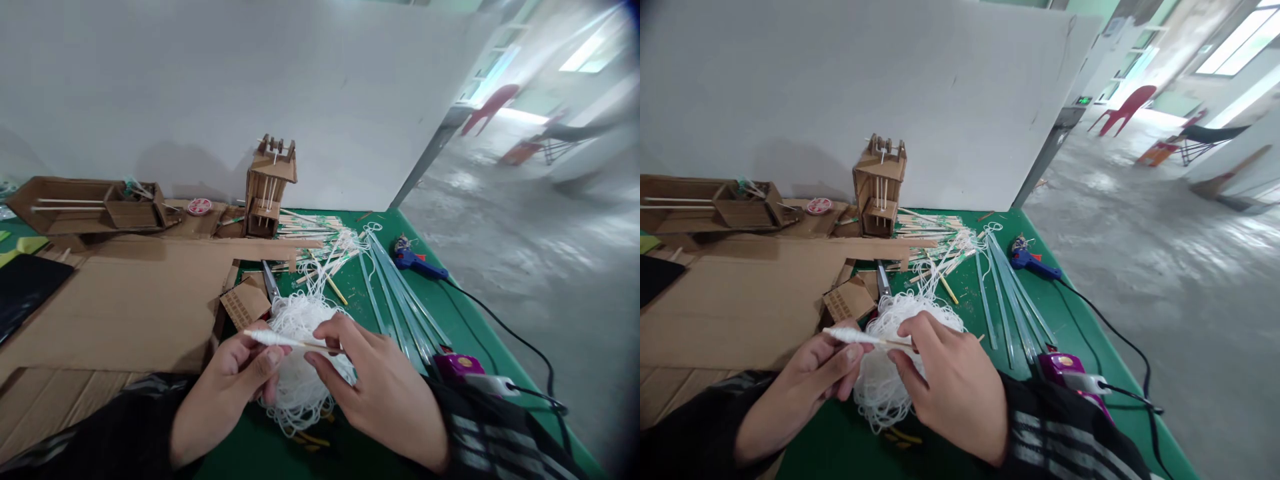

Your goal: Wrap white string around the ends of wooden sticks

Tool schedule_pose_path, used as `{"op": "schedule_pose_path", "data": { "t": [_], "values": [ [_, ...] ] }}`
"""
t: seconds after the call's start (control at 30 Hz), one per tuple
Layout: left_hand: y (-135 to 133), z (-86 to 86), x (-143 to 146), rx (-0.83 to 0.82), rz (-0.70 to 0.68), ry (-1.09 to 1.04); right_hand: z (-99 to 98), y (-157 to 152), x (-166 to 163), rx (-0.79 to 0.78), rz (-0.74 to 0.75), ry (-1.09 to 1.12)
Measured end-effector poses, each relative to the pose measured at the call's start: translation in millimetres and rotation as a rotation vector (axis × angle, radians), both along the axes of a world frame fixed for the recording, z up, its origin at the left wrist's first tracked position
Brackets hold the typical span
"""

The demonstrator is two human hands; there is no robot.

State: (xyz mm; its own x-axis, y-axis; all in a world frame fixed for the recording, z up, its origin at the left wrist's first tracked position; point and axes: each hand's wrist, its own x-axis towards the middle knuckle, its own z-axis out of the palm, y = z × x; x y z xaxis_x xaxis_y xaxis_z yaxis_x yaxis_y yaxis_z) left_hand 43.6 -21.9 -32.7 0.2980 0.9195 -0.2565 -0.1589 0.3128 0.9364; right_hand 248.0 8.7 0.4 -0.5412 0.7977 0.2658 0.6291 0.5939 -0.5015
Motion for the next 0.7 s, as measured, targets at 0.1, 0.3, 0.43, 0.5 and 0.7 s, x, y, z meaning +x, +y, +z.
{"op": "schedule_pose_path", "data": {
  "t": [0.1, 0.3, 0.43, 0.5, 0.7],
  "values": [
    [2.6, 2.6, -0.5, 0.035, 0.011, 0.074, -0.2, 3.2, 1.2, -0.016, 0.018, -0.039],
    [6.4, 1.0, -1.2, 0.075, 0.063, 0.163, -3.4, 8.6, 3.0, 0.044, 0.073, -0.069],
    [8.7, 1.6, 0.4, 0.07, 0.091, 0.166, -4.4, 10.4, 1.1, 0.005, 0.07, -0.082],
    [9.3, 2.3, 1.3, 0.099, 0.087, 0.171, -4.4, 11.1, 0.7, -0.008, 0.061, -0.09],
    [8.2, 1.8, 2.2, 0.075, 0.11, 0.113, -4.8, 11.4, 2.1, 0.047, 0.12, -0.093]
  ]
}}
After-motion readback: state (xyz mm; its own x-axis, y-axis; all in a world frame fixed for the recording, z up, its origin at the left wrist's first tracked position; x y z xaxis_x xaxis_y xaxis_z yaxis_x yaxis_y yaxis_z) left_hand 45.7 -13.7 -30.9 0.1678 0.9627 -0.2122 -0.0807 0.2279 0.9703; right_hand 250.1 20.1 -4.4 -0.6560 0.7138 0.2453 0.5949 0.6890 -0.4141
